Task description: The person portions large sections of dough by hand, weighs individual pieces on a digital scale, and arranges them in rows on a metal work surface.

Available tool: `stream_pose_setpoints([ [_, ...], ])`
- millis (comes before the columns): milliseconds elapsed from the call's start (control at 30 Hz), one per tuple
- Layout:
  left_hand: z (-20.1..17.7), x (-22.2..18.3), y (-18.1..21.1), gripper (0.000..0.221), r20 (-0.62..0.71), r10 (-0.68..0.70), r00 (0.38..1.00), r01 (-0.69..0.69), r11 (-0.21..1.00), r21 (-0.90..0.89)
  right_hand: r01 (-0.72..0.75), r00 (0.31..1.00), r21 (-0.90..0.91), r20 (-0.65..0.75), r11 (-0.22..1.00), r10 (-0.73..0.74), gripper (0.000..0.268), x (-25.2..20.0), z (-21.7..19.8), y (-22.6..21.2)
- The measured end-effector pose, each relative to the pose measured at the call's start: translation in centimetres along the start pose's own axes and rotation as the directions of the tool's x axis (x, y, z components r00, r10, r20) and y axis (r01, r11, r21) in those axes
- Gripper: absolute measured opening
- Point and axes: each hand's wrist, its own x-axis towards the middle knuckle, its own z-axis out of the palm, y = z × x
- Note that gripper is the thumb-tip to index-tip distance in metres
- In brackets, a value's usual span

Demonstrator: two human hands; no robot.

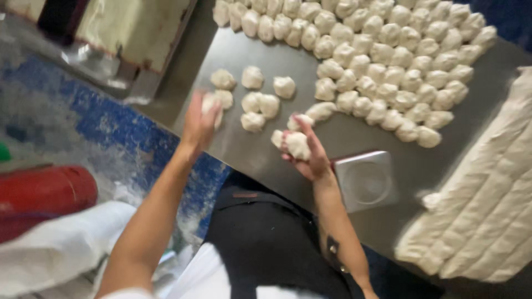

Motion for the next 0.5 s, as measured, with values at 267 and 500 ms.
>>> stream_pose_setpoints([
  [267, 3.1, 22.7, -7.6, 0.036, 0.042, 0.121, 0.992, -0.126, 0.982, 0.141, 0.128, 0.841, -0.474, -0.414, 0.871, -0.349, 0.046, 8.1, 4.1, 5.2],
  [500, 4.3, 25.2, -11.8, 0.031, 0.035, -0.03, 0.999, 0.03, 1.0, -0.002, 0.211, 0.876, -0.756, -0.135, 0.619, -0.463, 0.076, 21.1, 7.4, 5.3],
])
